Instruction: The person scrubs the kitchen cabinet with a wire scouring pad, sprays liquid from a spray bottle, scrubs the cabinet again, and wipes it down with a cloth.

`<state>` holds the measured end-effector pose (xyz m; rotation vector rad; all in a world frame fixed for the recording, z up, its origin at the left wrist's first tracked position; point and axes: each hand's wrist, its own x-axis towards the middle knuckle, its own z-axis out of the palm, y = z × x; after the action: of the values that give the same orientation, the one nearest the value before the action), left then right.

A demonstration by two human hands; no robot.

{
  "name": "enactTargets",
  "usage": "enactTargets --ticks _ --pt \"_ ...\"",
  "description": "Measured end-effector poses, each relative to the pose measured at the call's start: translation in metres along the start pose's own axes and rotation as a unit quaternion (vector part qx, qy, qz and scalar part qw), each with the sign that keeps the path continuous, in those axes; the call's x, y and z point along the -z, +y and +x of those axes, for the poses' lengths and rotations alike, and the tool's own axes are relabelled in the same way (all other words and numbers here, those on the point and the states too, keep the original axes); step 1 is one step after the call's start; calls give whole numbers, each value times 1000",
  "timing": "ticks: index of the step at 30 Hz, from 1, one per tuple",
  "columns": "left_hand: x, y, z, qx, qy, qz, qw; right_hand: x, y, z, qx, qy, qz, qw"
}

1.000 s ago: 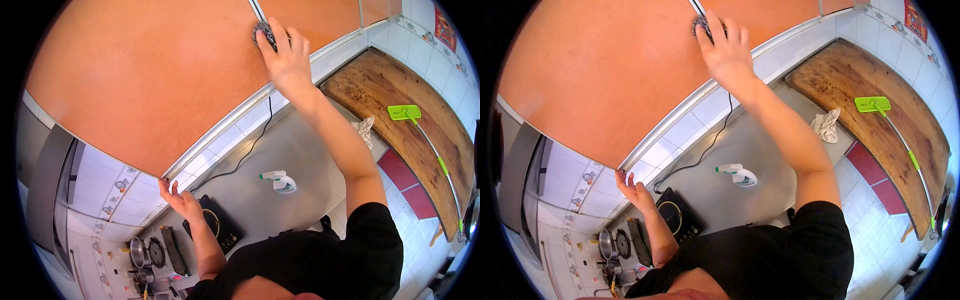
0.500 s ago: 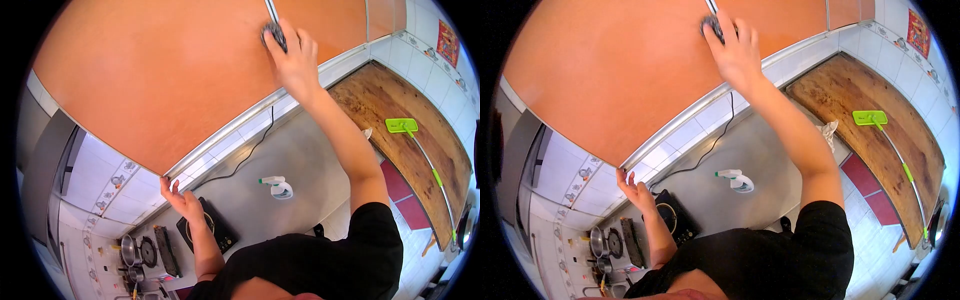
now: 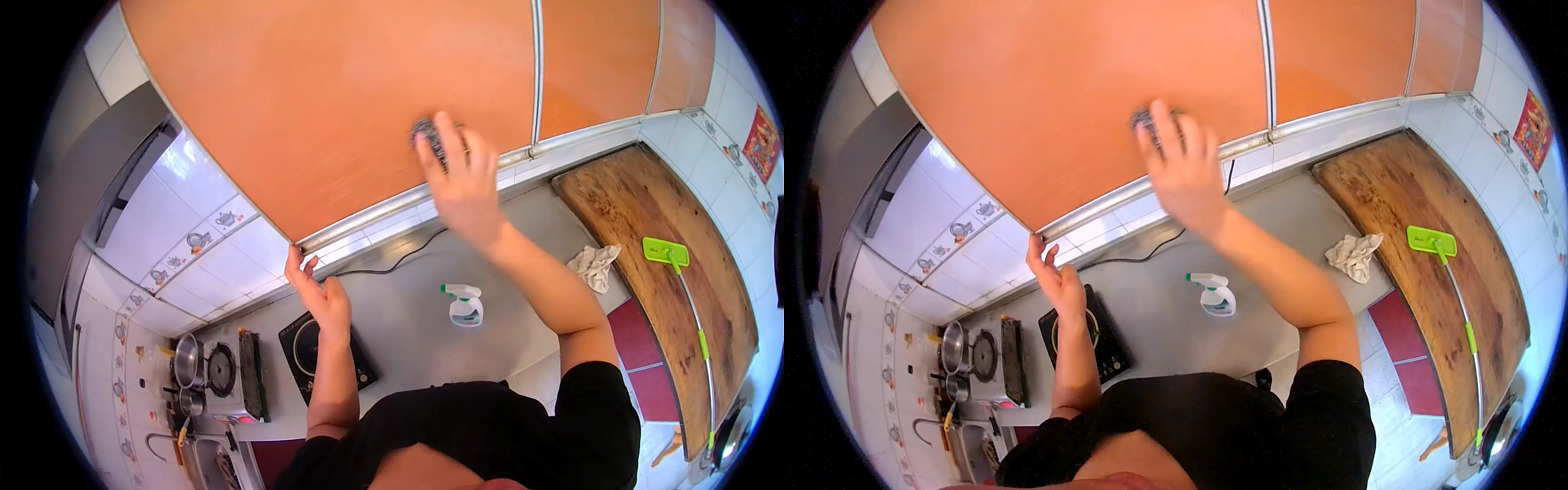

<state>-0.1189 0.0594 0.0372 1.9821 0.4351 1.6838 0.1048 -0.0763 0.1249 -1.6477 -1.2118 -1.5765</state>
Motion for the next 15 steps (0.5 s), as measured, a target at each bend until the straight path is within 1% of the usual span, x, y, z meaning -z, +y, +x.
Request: enactTargets --ticks 3,4,6,7,9,10,13,14,15 --pt "4 3 2 1 -14 12 1000 -1 2 7 16 3 -11 1000" --pt "5 2 2 11 -17 15 1000 -3 10 12 -22 10 -27 999" --pt "6 2 2 0 -20 16 1000 -4 23 21 -97 19 -61 993" --pt "6 2 2 -7 -22 17 1000 -5 16 17 -55 17 -28 998" --pt "8 4 2 9 -27 18 999 -11 -5 9 23 17 35 999" --pt "9 4 3 15 -31 18 999 -9 6 13 15 16 8 1000" --pt "8 5 3 3 -26 24 999 -5 27 25 -112 27 -51 992" --pt "9 4 2 5 -27 23 999 -6 18 16 -82 8 -59 995" --pt "9 4 2 7 -28 23 999 -5 2 2 -57 -4 -14 998"
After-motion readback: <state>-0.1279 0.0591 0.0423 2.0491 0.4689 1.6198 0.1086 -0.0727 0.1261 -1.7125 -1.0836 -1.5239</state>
